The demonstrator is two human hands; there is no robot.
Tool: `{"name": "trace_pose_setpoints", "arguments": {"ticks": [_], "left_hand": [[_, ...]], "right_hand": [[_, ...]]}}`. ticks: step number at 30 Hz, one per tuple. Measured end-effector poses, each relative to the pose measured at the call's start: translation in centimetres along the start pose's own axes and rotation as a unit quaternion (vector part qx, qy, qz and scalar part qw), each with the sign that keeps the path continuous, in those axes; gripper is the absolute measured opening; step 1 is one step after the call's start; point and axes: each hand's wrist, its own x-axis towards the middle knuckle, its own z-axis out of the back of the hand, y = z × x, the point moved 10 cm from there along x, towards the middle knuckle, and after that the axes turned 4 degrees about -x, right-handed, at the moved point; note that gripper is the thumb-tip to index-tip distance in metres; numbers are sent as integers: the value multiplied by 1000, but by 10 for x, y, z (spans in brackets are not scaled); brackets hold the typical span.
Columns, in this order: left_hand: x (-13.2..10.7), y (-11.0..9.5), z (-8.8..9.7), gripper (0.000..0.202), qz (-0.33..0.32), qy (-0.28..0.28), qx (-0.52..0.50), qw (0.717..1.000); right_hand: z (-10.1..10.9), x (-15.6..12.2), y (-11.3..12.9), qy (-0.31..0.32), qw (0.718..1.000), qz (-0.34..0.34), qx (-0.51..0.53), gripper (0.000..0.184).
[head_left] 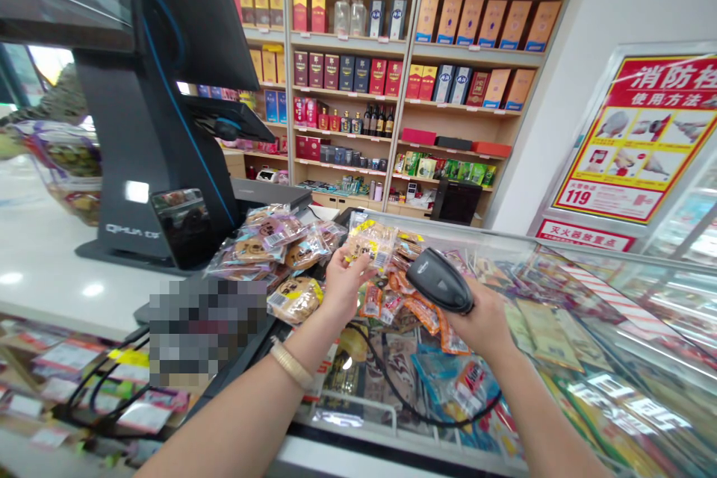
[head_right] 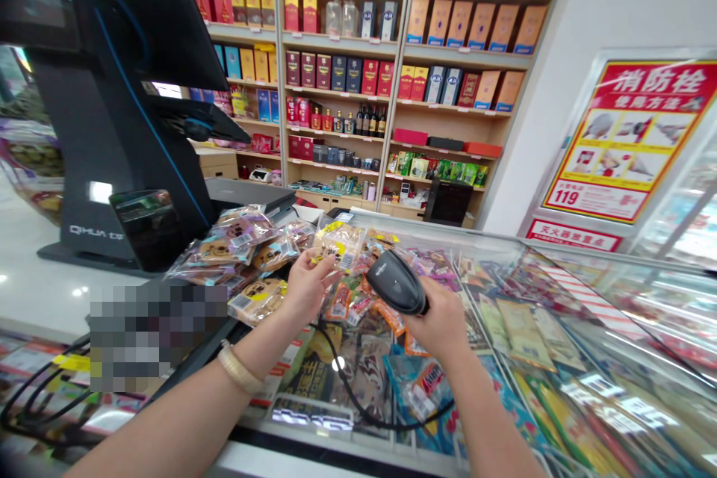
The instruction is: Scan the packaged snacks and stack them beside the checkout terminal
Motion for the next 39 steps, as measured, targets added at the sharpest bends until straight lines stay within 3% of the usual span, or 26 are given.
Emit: {"name": "trace_pose_setpoints", "arguments": {"ticks": [5, 10, 16, 23, 26, 31, 35, 39], "left_hand": [[2, 0, 1, 44, -18, 4, 29, 999], [3, -1, 0, 43, -33, 6, 53, 998], [1, -2, 0, 43, -35, 8, 45, 998], [0, -5, -1, 40, -46, -2, 67, 997], [6, -30, 3, 44, -82, -19, 77, 993], [31, -112, 32, 47, -166, -63, 194, 965], [58, -173, 78, 47, -183, -136, 363, 904], [79, -198, 115, 44, -140, -171, 524, 823]], "right_hand": [[-18, -3, 0, 72, 997, -14, -10, 18], [-24, -2, 0, 101, 995, -15, -6, 21], [-25, -3, -1, 108, 994, -17, -6, 25], [-18, -4, -6, 68, 997, -22, 7, 23], [-15, -3, -6, 51, 999, -12, 1, 24], [-14, -3, -4, 42, 999, -2, -10, 24], [-12, -2, -2, 27, 1000, 2, -7, 20], [-12, -2, -4, 22, 1000, -3, -8, 19]]}}
